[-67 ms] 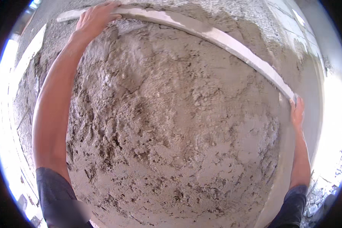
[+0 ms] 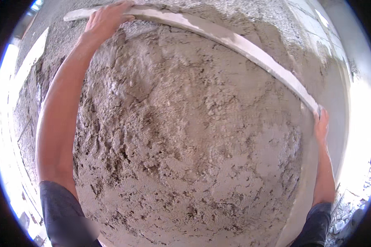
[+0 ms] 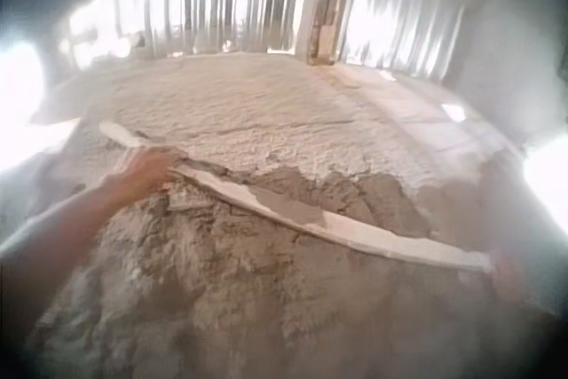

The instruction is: The person applies mortar to a wall using a trowel, smooths the wall with a screed board, and then applies mortar onto the concrete stairs using the trowel.

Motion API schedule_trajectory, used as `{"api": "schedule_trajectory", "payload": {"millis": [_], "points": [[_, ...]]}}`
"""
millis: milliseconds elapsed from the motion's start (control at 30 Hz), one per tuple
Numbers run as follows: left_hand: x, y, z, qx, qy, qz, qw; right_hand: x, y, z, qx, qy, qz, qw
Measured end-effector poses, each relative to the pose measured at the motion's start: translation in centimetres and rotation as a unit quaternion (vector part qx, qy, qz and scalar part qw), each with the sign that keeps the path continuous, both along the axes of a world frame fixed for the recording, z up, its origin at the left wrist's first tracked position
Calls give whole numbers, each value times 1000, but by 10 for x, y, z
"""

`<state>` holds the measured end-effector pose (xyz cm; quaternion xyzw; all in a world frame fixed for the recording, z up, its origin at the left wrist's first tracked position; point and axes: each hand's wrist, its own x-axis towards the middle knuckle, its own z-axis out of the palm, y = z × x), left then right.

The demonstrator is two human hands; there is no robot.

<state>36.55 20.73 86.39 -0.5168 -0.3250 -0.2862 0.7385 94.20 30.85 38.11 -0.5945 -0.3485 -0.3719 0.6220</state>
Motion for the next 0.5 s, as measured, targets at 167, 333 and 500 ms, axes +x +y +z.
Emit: {"api": "schedule_trajectory", "payload": {"millis": [167, 333, 500], "points": [[81, 6, -18, -3, 29, -9, 1000, 0, 3, -78, -14, 83, 6, 996], [143, 2, -34, -88, 125, -59, 986, 11, 3, -137, -23, 143, 35, 989], [157, 8, -46, -57, 133, -31, 989, 9, -2, -155, -59, 196, 50, 977]]}}
